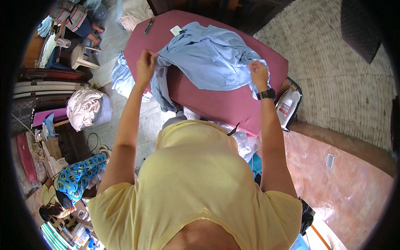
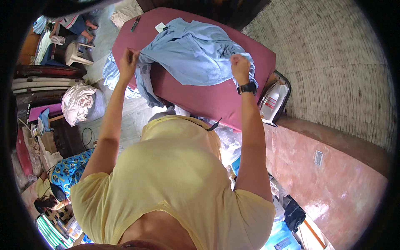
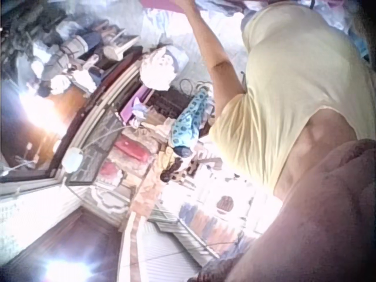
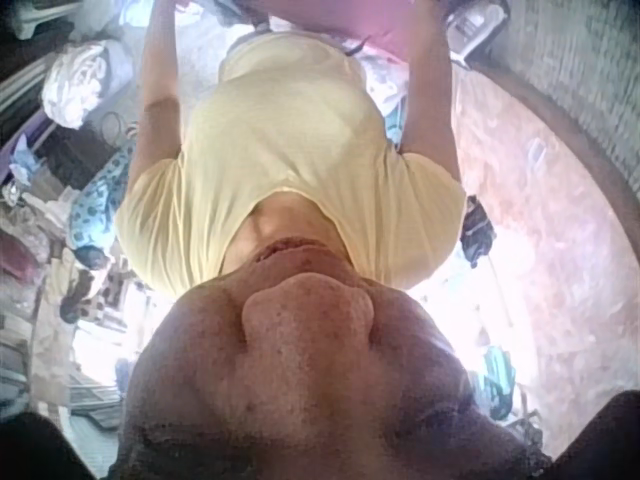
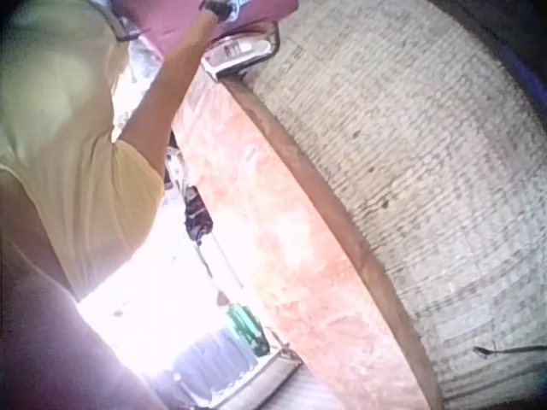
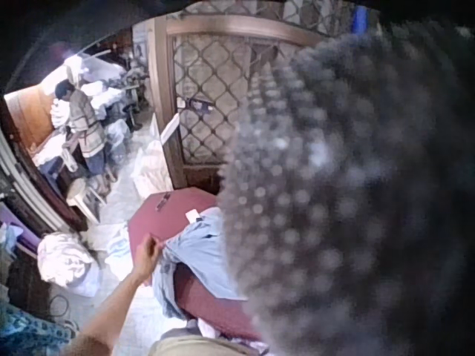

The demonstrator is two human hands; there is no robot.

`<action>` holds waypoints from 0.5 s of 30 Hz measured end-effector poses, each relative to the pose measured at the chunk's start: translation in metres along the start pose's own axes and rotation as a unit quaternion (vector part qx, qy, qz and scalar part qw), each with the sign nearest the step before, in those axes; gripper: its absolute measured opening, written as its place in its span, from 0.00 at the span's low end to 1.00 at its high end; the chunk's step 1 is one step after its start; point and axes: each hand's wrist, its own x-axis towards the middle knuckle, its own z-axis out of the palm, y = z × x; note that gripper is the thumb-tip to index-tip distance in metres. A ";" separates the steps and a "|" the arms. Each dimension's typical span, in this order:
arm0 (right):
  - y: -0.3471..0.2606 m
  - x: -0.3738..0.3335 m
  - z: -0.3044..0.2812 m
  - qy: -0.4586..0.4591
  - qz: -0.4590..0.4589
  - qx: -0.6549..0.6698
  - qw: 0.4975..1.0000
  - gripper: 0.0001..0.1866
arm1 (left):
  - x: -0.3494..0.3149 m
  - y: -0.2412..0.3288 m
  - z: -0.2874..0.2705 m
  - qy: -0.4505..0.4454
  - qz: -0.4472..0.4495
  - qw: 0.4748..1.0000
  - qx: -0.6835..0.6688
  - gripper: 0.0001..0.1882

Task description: The person irons a blue shirt on a pink ironing board using a steam iron. The person adjusts the garment, irons the body and sleeves, and marks a section of the shirt with a pen.

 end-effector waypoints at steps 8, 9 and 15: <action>-0.004 -0.035 0.026 -0.165 -0.101 0.040 0.980 0.18 | -0.079 0.065 0.087 -0.311 0.279 0.908 -0.011 0.19; -0.014 -0.050 0.033 -0.208 -0.130 -0.002 0.969 0.19 | -0.098 0.065 0.096 -0.360 0.234 0.903 0.009 0.19; -0.035 -0.087 0.043 -0.150 -0.122 -0.147 0.970 0.25 | -0.108 0.041 0.124 -0.315 -0.023 0.947 -0.063 0.09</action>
